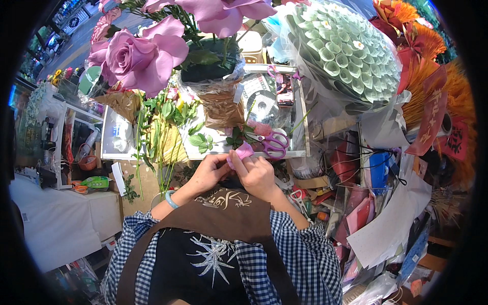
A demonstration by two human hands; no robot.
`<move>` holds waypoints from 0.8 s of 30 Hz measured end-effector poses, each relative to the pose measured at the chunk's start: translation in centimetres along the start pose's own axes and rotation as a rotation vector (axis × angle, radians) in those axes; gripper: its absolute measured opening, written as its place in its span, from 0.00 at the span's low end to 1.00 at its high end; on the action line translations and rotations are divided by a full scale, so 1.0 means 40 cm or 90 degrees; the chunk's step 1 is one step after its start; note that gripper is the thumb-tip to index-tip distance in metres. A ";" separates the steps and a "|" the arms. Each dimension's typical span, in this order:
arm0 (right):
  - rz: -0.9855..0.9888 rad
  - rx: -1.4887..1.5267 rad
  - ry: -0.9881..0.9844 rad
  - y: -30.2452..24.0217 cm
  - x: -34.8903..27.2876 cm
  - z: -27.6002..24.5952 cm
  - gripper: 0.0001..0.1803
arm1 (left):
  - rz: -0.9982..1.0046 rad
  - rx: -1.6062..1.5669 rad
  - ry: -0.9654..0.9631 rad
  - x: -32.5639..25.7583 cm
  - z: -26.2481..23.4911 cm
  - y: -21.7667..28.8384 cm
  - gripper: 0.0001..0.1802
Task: The person arranges artificial pink roses and other flowers into a bouquet on a cluttered workbench. They repeatedly pick up individual roses, adjust petals, and place them into a growing arrangement while occasionally trimming stems with scissors.
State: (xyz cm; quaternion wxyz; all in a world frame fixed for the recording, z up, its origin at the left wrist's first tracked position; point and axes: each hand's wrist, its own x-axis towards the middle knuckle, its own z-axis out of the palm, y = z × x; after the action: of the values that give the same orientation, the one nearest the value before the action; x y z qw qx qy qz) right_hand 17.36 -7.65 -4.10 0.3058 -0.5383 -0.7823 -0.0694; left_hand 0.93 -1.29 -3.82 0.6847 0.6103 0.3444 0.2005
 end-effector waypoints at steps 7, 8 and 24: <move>-0.018 0.043 0.021 -0.010 0.011 -0.009 0.26 | -0.068 0.025 0.031 -0.005 -0.010 -0.013 0.07; -0.007 0.059 0.022 -0.013 0.010 -0.015 0.26 | -0.110 0.034 0.026 -0.005 -0.014 -0.017 0.09; 0.311 0.289 0.102 -0.004 0.012 -0.036 0.16 | -0.033 0.027 0.049 0.001 -0.016 -0.022 0.10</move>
State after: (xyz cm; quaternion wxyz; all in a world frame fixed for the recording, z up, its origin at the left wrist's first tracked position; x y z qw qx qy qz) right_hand 17.71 -7.97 -2.65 0.4857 -0.6206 -0.5995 0.1396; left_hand 0.36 -0.97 -4.71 0.6627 0.6074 0.3904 0.1988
